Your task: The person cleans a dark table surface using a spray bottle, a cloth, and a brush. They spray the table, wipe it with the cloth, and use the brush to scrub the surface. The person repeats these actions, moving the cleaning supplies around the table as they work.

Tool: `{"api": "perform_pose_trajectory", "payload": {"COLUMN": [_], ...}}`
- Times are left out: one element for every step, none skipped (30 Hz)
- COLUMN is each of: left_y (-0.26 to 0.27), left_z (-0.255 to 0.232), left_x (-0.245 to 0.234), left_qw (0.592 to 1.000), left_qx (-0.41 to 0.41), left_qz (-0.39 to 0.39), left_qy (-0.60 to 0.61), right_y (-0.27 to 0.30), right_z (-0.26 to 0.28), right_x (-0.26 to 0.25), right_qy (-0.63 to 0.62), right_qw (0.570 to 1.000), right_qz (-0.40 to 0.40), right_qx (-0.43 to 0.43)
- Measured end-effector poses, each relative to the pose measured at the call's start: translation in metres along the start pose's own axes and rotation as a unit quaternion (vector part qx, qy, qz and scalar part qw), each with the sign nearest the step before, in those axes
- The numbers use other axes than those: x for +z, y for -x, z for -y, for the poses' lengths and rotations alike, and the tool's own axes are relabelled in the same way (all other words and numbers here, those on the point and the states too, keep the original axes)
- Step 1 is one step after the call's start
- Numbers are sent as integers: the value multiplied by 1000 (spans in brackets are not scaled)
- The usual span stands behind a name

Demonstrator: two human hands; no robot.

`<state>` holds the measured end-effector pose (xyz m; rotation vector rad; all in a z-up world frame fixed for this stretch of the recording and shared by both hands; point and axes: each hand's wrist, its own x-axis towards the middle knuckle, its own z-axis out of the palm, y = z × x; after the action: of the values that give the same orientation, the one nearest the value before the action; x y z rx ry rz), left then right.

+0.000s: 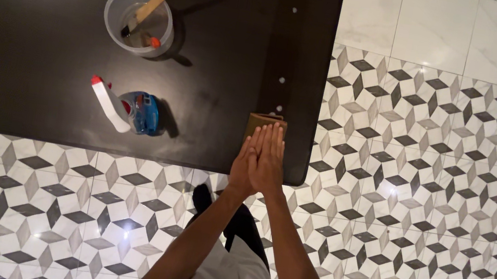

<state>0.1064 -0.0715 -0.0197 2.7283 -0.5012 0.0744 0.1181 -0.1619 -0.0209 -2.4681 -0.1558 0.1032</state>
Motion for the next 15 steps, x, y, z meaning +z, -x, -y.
{"api": "perform_pose_trajectory", "payload": {"left_y": [-2,-4,-7,-10,-13,-15,-15,-15,-16,-18,-20,-22,-25,-27,-28], "left_z": [0,0,0,1,0,1,1,2,2,3,4,4,5,5,5], "left_x": [0,0,0,0,1,1,1,1,2,3,4,5,6,6,6], "left_qw": [1000,999,998,997,996,994,995,996,996,996,997,997,997,997,997], "left_qx": [-2,-3,-6,-13,-20,-27,-29,-32,-34,-34,-35,-36,-36,-36,-36], "left_qz": [21,42,63,76,89,103,95,87,80,77,74,72,71,70,70], "left_qy": [-5,-10,-15,-16,-17,-17,-13,-9,-5,5,14,24,14,5,-4], "right_y": [-2,-3,-6,-8,-10,-11,-14,-16,-18,-19,-21,-21,-25,-28,-31], "right_z": [0,0,0,0,1,1,2,2,2,1,0,0,-1,-3,-4], "right_x": [-2,-3,-4,-4,-4,-4,-4,-5,-5,-6,-6,-5,-5,-5,-4], "right_qy": [4,7,7,7,6,7,9,11,11,11,10,16,22,28,29], "right_qw": [1000,1000,1000,1000,1000,1000,1000,1000,1000,1000,1000,1000,1000,999,1000], "right_qz": [2,4,4,4,5,6,6,7,7,8,9,12,13,14,9], "right_qx": [-1,-3,1,4,8,9,10,11,12,14,14,14,11,9,2]}}
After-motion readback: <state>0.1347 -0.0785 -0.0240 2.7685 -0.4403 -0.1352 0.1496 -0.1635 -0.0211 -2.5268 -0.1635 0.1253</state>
